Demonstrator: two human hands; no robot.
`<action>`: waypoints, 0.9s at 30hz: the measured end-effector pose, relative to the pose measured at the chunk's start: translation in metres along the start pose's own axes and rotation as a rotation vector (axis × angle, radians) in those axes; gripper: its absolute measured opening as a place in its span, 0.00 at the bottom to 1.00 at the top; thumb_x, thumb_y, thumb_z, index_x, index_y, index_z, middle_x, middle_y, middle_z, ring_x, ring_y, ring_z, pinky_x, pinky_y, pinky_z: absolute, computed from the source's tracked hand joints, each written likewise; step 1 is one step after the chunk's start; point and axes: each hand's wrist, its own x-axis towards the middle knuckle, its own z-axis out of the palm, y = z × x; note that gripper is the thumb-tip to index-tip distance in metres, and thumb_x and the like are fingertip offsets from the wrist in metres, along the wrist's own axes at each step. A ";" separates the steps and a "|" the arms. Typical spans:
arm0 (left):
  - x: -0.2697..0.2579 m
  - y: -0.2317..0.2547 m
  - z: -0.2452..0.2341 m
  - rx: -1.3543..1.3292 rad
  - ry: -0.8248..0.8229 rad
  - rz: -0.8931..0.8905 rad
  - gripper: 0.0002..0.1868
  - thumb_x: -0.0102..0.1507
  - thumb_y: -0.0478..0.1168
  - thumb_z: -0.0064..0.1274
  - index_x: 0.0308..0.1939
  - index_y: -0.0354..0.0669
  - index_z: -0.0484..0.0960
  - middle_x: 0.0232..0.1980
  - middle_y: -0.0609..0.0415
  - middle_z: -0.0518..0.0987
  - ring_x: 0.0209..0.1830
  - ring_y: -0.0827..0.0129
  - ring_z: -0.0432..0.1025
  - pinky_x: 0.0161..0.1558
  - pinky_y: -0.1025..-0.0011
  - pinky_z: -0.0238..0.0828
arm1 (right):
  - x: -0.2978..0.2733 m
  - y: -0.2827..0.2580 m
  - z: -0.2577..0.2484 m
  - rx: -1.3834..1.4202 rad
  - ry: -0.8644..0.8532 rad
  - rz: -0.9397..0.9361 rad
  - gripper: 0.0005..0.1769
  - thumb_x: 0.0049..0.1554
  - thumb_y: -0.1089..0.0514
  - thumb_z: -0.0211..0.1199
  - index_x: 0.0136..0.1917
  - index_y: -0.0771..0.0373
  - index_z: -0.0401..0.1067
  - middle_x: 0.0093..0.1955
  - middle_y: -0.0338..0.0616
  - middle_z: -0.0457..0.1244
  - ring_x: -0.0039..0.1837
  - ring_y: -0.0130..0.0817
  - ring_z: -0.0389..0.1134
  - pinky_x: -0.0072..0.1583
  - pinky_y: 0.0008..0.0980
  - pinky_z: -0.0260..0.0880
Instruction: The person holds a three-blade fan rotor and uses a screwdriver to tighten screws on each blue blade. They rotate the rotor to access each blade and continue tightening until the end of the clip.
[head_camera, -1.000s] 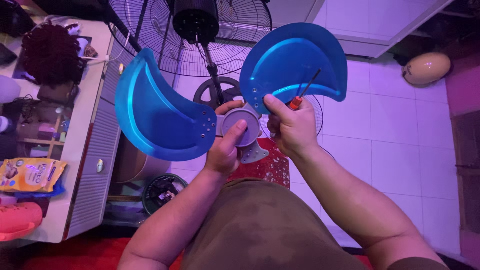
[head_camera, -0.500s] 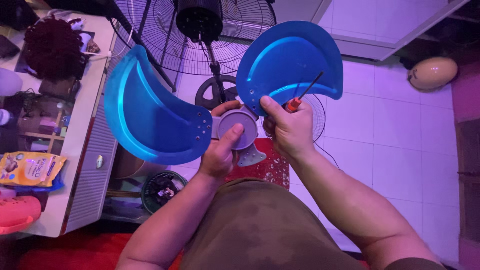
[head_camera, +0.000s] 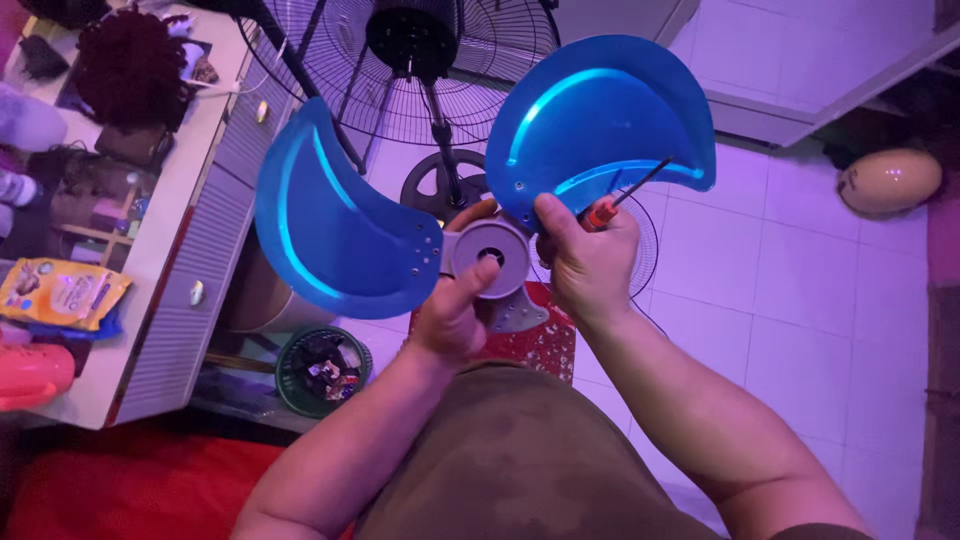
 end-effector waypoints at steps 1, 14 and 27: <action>-0.003 0.000 0.001 0.136 -0.068 0.039 0.46 0.60 0.44 0.65 0.77 0.36 0.59 0.67 0.45 0.72 0.68 0.60 0.69 0.72 0.61 0.65 | 0.000 -0.001 -0.006 -0.010 -0.002 -0.004 0.09 0.60 0.64 0.71 0.44 0.65 0.71 0.36 0.37 0.64 0.31 0.24 0.62 0.33 0.26 0.59; -0.019 0.037 -0.034 0.959 -0.169 0.079 0.27 0.67 0.35 0.52 0.72 0.33 0.74 0.66 0.38 0.80 0.66 0.57 0.77 0.67 0.60 0.73 | -0.005 -0.047 -0.049 0.185 -0.327 0.200 0.21 0.59 0.63 0.68 0.62 0.73 0.70 0.52 0.50 0.70 0.49 0.35 0.74 0.55 0.35 0.76; 0.070 0.174 0.017 1.567 -0.727 -0.647 0.30 0.59 0.57 0.58 0.59 0.44 0.82 0.53 0.50 0.86 0.54 0.65 0.79 0.56 0.66 0.73 | 0.019 -0.036 -0.006 -0.141 -0.421 0.124 0.16 0.59 0.67 0.68 0.60 0.73 0.73 0.55 0.49 0.70 0.54 0.34 0.74 0.58 0.35 0.76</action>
